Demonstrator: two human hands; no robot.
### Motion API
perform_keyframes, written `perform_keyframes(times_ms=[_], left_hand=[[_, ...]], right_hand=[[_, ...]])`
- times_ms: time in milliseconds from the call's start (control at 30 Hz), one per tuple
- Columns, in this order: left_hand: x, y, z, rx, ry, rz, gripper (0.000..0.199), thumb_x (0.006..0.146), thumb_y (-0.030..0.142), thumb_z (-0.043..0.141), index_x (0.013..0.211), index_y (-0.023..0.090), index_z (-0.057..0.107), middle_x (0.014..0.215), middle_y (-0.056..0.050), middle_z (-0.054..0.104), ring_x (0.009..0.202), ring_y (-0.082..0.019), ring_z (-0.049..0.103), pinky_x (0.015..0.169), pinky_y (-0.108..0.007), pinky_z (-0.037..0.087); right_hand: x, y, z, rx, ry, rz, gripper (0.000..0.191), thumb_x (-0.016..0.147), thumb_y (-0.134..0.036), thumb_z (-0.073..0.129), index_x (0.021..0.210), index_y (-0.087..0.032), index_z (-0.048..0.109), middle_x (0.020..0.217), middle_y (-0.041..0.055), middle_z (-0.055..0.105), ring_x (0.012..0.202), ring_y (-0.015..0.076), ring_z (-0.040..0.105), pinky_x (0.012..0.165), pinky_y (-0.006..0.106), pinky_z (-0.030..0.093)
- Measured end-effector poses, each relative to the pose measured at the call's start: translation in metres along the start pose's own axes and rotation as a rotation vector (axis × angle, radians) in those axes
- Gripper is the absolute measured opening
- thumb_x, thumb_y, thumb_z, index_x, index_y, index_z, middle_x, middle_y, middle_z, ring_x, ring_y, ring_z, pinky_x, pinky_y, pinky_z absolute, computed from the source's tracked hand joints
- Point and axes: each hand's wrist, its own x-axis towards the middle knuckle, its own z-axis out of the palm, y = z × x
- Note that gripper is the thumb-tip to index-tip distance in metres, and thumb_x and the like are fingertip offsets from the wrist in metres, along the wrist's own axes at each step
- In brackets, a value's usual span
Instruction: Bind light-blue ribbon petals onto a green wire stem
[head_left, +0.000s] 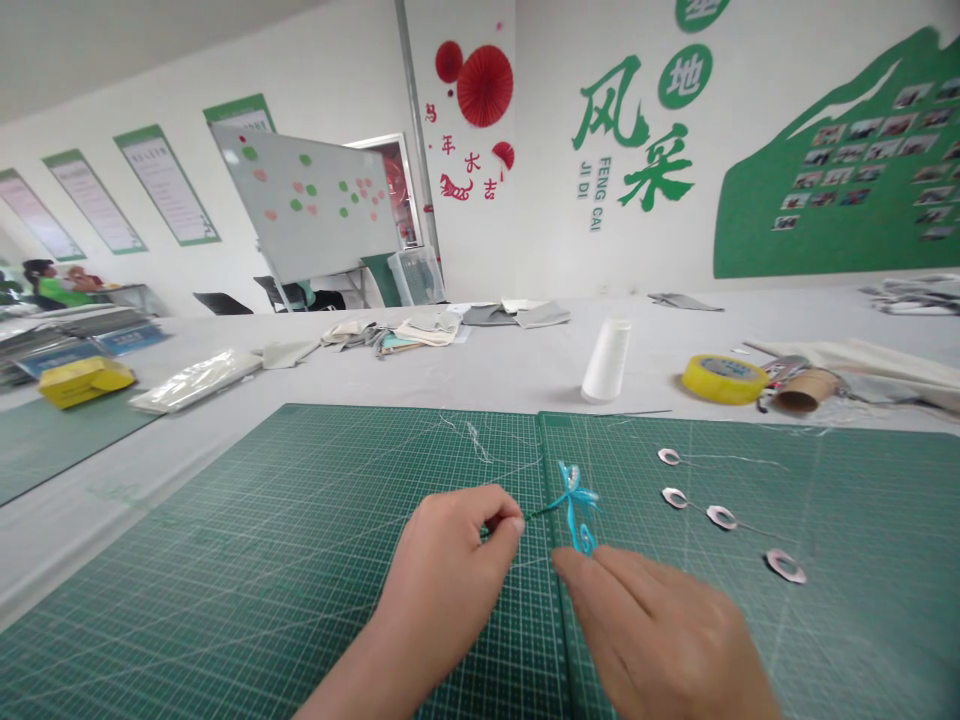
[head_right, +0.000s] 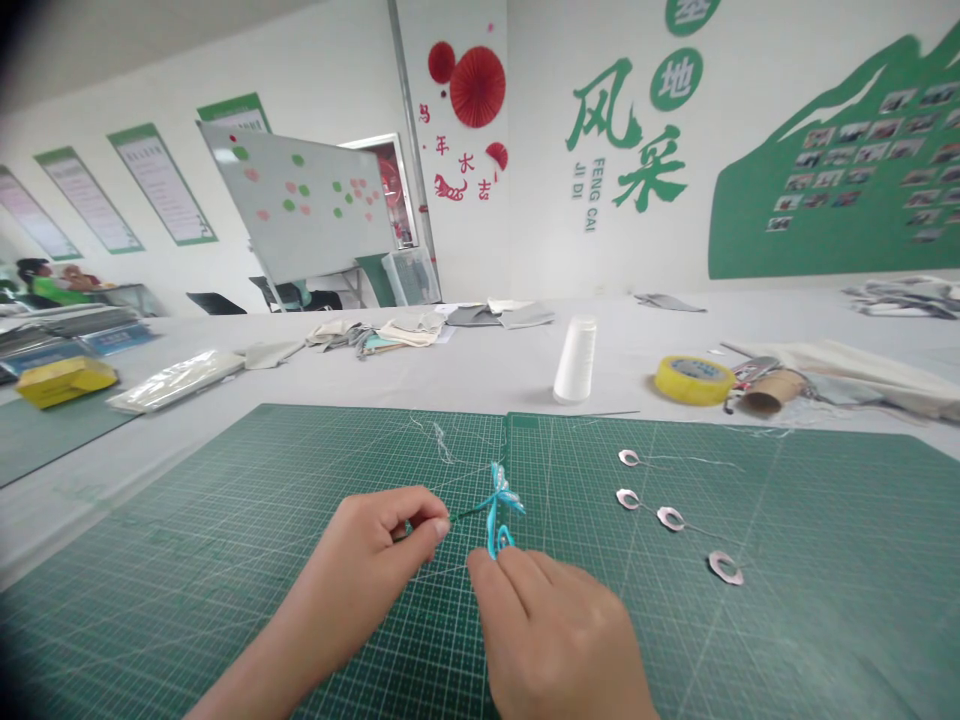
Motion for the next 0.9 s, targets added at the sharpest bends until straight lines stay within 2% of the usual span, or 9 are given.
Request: perform_keyframes(times_ms=[133,233,300,400,467,533,733,900], left_hand=[[0.004,-0.002,0.000,-0.125,0.003,-0.044,0.020,0.084,0.023,0.052,0.067,0.019,0.062,0.060,0.003,0.058,0.058,-0.013,0.048,0.056,-0.026,0.033],[0.006,-0.002,-0.001,-0.279,-0.019,-0.068,0.018,0.083,0.022,0.054,0.068,0.018,0.063,0.061,0.002,0.058,0.061,-0.014,0.051,0.059,-0.026,0.036],[0.007,-0.002,-0.002,-0.392,-0.049,-0.091,0.016,0.082,0.023,0.057,0.069,0.018,0.064,0.060,0.002,0.058,0.060,-0.013,0.049,0.059,-0.025,0.036],[0.007,0.000,-0.006,-0.547,-0.121,-0.156,0.013,0.080,0.025,0.060,0.072,0.017,0.065,0.058,0.004,0.056,0.049,-0.009,0.037,0.052,-0.023,0.030],[0.007,0.001,-0.009,-0.631,-0.184,-0.186,0.011,0.079,0.026,0.062,0.072,0.017,0.065,0.057,0.005,0.056,0.046,-0.007,0.031,0.050,-0.022,0.027],[0.007,0.001,-0.012,-0.685,-0.255,-0.179,0.010,0.077,0.025,0.064,0.071,0.017,0.065,0.056,0.005,0.056,0.046,-0.007,0.032,0.050,-0.021,0.027],[0.005,-0.003,-0.021,-0.685,-0.488,-0.066,0.008,0.076,0.019,0.066,0.070,0.016,0.069,0.057,0.002,0.058,0.056,-0.010,0.050,0.057,-0.022,0.037],[-0.002,-0.001,-0.027,-0.459,-0.621,0.008,0.011,0.076,0.014,0.062,0.072,0.016,0.072,0.056,0.004,0.054,0.053,-0.009,0.047,0.052,-0.020,0.034]], right_hand=[[-0.001,-0.001,0.002,-0.079,0.008,-0.038,0.024,0.095,-0.009,0.044,0.095,-0.013,0.068,0.060,0.0008,0.062,0.052,0.0166,0.057,0.051,0.031,0.039],[-0.001,0.000,0.005,-0.042,0.040,-0.006,0.023,0.095,-0.009,0.045,0.094,-0.014,0.068,0.062,0.0012,0.063,0.053,0.0163,0.059,0.052,0.030,0.040],[0.000,0.001,0.007,0.029,0.051,0.060,0.023,0.095,-0.011,0.046,0.087,-0.016,0.067,0.061,0.0008,0.062,0.053,0.0156,0.058,0.053,0.029,0.040],[0.002,0.004,0.009,0.198,0.042,0.215,0.027,0.094,-0.014,0.046,0.071,-0.019,0.061,0.057,-0.0015,0.055,0.049,0.0130,0.052,0.050,0.026,0.037],[0.005,0.006,0.008,0.335,0.016,0.324,0.029,0.094,-0.018,0.047,0.066,-0.020,0.055,0.056,-0.0031,0.052,0.047,0.0115,0.048,0.047,0.023,0.036],[0.009,0.009,0.005,0.475,-0.023,0.403,0.029,0.092,-0.020,0.048,0.064,-0.021,0.055,0.056,-0.0037,0.053,0.048,0.0114,0.048,0.046,0.022,0.037],[0.017,0.023,0.002,0.883,-0.229,0.583,0.023,0.087,-0.029,0.055,0.071,-0.019,0.067,0.060,-0.0021,0.060,0.055,0.0133,0.053,0.050,0.022,0.042],[0.018,0.036,0.003,1.071,-0.354,0.530,0.019,0.084,-0.029,0.064,0.070,-0.019,0.071,0.064,-0.0007,0.064,0.060,0.0134,0.055,0.056,0.024,0.043]])
